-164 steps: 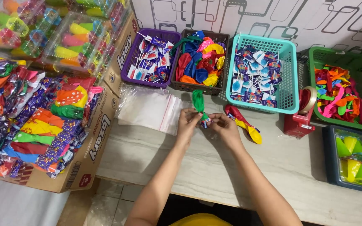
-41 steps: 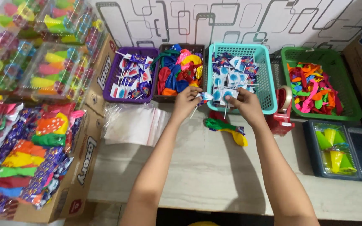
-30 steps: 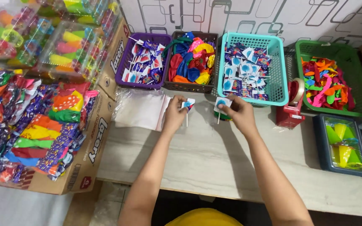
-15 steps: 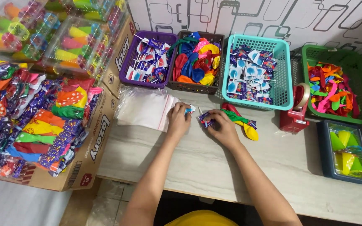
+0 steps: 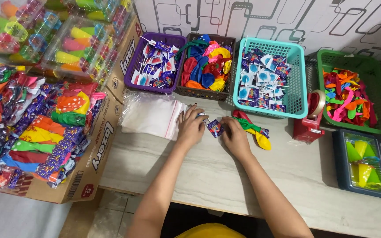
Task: The person packages toys by selecting a balloon, placing a small toy and a whistle into it, and then grouping the items. They repeat this process with different colored balloons, including yellow, green, and red, using their hands to manipulate the items on a workspace filled with organized bins of components.
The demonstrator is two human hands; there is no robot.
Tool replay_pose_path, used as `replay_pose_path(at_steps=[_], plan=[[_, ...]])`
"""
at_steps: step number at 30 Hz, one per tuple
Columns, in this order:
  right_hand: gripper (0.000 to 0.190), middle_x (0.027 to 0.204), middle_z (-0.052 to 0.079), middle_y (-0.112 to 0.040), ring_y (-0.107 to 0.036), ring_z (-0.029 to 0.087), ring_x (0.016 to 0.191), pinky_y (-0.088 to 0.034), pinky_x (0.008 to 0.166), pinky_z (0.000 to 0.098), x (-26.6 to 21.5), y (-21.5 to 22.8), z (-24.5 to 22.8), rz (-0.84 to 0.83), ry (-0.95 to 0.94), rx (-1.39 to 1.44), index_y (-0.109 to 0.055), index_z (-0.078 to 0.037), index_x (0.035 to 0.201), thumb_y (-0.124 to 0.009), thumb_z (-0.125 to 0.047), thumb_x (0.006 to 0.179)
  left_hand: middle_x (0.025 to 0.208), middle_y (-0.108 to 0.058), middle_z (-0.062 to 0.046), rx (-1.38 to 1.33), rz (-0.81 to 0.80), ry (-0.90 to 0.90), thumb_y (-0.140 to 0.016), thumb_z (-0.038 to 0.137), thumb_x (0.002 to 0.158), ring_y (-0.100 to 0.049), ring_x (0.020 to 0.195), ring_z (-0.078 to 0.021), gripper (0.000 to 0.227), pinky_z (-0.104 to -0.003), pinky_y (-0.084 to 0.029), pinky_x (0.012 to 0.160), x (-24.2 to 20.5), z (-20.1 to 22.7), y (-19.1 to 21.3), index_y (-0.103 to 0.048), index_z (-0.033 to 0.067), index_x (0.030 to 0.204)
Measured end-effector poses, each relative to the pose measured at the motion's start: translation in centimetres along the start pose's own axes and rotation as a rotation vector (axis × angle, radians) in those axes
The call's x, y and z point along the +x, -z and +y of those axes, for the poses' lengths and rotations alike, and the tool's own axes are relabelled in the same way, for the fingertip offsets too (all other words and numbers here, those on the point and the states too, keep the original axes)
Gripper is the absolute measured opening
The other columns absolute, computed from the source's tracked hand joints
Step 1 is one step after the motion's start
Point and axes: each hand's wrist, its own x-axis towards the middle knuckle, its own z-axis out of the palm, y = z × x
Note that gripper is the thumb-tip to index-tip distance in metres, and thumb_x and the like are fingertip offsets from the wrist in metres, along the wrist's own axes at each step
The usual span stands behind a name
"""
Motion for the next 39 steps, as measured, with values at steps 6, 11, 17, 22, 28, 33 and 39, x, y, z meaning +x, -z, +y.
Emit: replay_pose_path(at_steps=[6,11,17,22,28,33,39], plan=[[0.024,0.119,0.007,-0.069,-0.063,0.029,0.116,-0.052,0.101,0.0411,0.0,-1.0,1.3,0.048,0.143,-0.130,-0.075,-0.011,0.107,-0.078,-0.023,0.086,0.139,-0.055,-0.001,0.005,-0.087,0.037,-0.066,0.024,0.092,-0.029,0.151,-0.0251,0.026,-0.064,-0.022,0.115,0.0,-0.3,-0.4,-0.071,0.0238,0.118],[0.039,0.120,0.008,-0.068,-0.060,0.029,0.118,-0.050,0.103,0.0411,0.0,-1.1,1.2,0.022,0.134,-0.179,-0.075,-0.010,0.115,-0.081,-0.028,0.081,0.127,-0.056,0.003,0.043,-0.017,0.029,-0.065,0.027,0.095,-0.036,0.145,-0.0213,0.018,-0.060,-0.024,0.114,-0.3,-1.5,-2.9,-0.067,0.0258,0.112],[0.037,0.115,0.007,-0.068,-0.060,0.029,0.116,-0.051,0.102,0.0421,0.1,-0.8,0.8,0.003,0.099,-0.174,-0.075,-0.011,0.112,-0.082,-0.029,0.081,0.126,-0.055,0.003,0.086,0.090,-0.034,-0.063,0.024,0.096,-0.041,0.139,-0.0218,0.016,-0.056,-0.030,0.109,-0.7,-1.2,-2.6,-0.066,0.0251,0.111],[0.024,0.102,0.004,-0.068,-0.062,0.028,0.105,-0.052,0.096,0.0409,-0.3,-0.4,0.3,0.068,0.115,-0.176,-0.075,-0.015,0.105,-0.080,-0.026,0.084,0.125,-0.056,0.001,0.067,0.280,-0.089,-0.065,0.016,0.092,-0.048,0.132,-0.0222,0.025,-0.047,-0.037,0.102,-1.0,-1.6,-2.3,-0.067,0.0236,0.116],[0.007,0.095,-0.001,-0.068,-0.065,0.022,0.097,-0.054,0.090,0.0344,0.1,-0.4,-0.1,0.254,0.031,-0.080,-0.077,-0.020,0.095,-0.081,-0.023,0.090,0.108,-0.056,0.007,-0.084,0.432,0.005,-0.065,0.018,0.093,-0.056,0.108,-0.0161,0.026,-0.038,-0.040,0.086,-0.9,-0.4,-1.1,-0.064,0.0268,0.117],[0.008,0.092,0.006,-0.074,-0.072,0.028,0.092,-0.055,0.086,0.0386,1.9,-1.7,-1.6,0.304,-0.183,0.240,-0.080,-0.016,0.095,-0.081,-0.024,0.093,0.101,-0.064,0.006,-0.369,0.543,-0.028,-0.066,0.004,0.090,-0.068,0.093,-0.0178,0.022,-0.031,-0.050,0.079,0.1,2.8,0.7,-0.068,0.0189,0.106],[0.008,0.093,0.010,-0.075,-0.072,0.031,0.092,-0.054,0.084,0.0409,2.8,-3.8,-1.7,0.362,-0.164,0.282,-0.078,-0.011,0.096,-0.078,-0.018,0.094,0.121,-0.061,-0.003,-0.168,0.596,-0.193,-0.060,0.000,0.094,-0.059,0.117,-0.0217,0.037,-0.034,-0.045,0.092,0.3,3.9,0.4,-0.068,0.0150,0.126]])
